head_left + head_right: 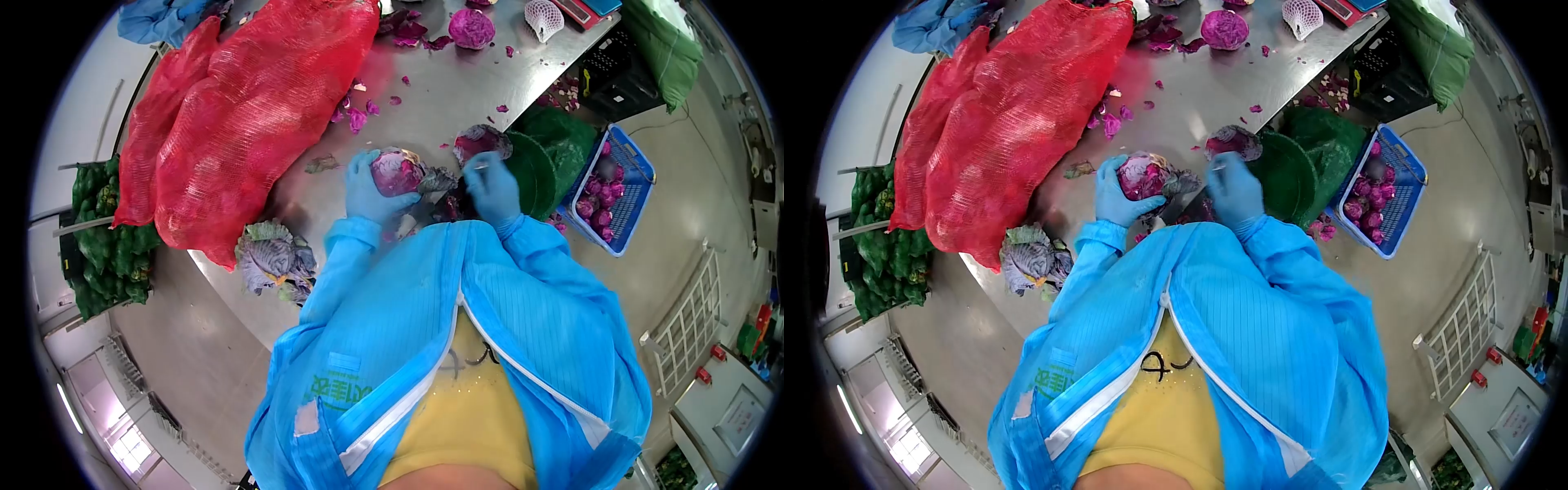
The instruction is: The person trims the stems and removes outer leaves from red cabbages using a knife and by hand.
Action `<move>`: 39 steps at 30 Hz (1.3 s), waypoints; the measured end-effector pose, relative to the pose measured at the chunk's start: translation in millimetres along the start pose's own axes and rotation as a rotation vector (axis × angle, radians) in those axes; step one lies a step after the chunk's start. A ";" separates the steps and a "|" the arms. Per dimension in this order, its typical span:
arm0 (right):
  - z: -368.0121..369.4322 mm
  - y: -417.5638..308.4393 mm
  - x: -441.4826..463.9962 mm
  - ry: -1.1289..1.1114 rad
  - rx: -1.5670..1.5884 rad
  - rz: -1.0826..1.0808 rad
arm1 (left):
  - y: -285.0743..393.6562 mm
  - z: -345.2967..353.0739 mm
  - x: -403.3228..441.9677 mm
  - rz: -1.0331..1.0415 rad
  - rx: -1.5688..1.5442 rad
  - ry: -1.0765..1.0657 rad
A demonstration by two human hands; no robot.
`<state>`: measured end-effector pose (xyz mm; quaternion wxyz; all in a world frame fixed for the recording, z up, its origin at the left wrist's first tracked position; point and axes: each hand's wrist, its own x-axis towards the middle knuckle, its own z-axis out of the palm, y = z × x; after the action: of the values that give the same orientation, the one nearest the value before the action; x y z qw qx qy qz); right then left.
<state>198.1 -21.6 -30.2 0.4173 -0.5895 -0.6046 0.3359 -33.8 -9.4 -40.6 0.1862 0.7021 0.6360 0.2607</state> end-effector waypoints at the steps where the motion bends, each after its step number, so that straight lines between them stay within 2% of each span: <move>1: 3.1 -10.8 1.8 -0.192 -0.123 0.027 | 1.9 0.9 -0.7 -0.043 -0.048 -0.002; 2: 6.6 -19.7 3.5 -0.383 -0.243 0.053 | 2.9 1.6 -1.4 -0.085 -0.094 -0.003; 3: 9.3 -25.9 4.8 -0.481 -0.288 0.073 | 2.2 2.6 -2.2 -0.088 -0.095 -0.006; 7: 21.8 0.6 18.0 -0.662 -0.214 0.089 | 0.6 5.5 -3.4 -0.035 -0.037 0.041; 20: 22.2 2.4 24.7 -0.835 -0.166 0.234 | 4.9 6.7 -2.0 -0.054 -0.051 0.034; 22: 21.7 2.5 31.4 -0.880 -0.211 0.112 | 7.5 5.9 -2.1 -0.064 -0.046 0.028; 30: 53.1 27.8 48.8 -0.825 -0.417 -0.001 | 11.8 6.4 3.9 -0.107 0.011 -0.012; 32: 45.9 17.4 52.1 -0.897 -0.339 0.189 | 10.5 8.2 4.6 -0.105 0.024 -0.018; 33: 36.8 4.7 53.7 -0.898 -0.341 0.191 | 11.1 9.5 4.9 -0.107 0.022 -0.020; 35: 18.8 -19.7 54.7 -1.046 -0.189 0.530 | 12.1 8.9 6.0 -0.130 0.026 -0.017; 36: 20.7 -14.2 53.9 -1.048 -0.186 0.531 | 12.2 6.9 6.8 -0.131 0.028 -0.019; 38: 27.8 8.7 51.1 -1.001 -0.348 0.235 | 15.9 5.5 6.9 -0.104 0.035 -0.036; 39: 36.1 21.5 48.9 -1.008 -0.351 0.242 | 16.1 7.0 4.0 -0.112 0.030 -0.041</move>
<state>177.0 31.7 -59.7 -0.0707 -0.4817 -0.7044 0.5166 -16.6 -6.9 -36.1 0.2029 0.6733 0.6741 0.2260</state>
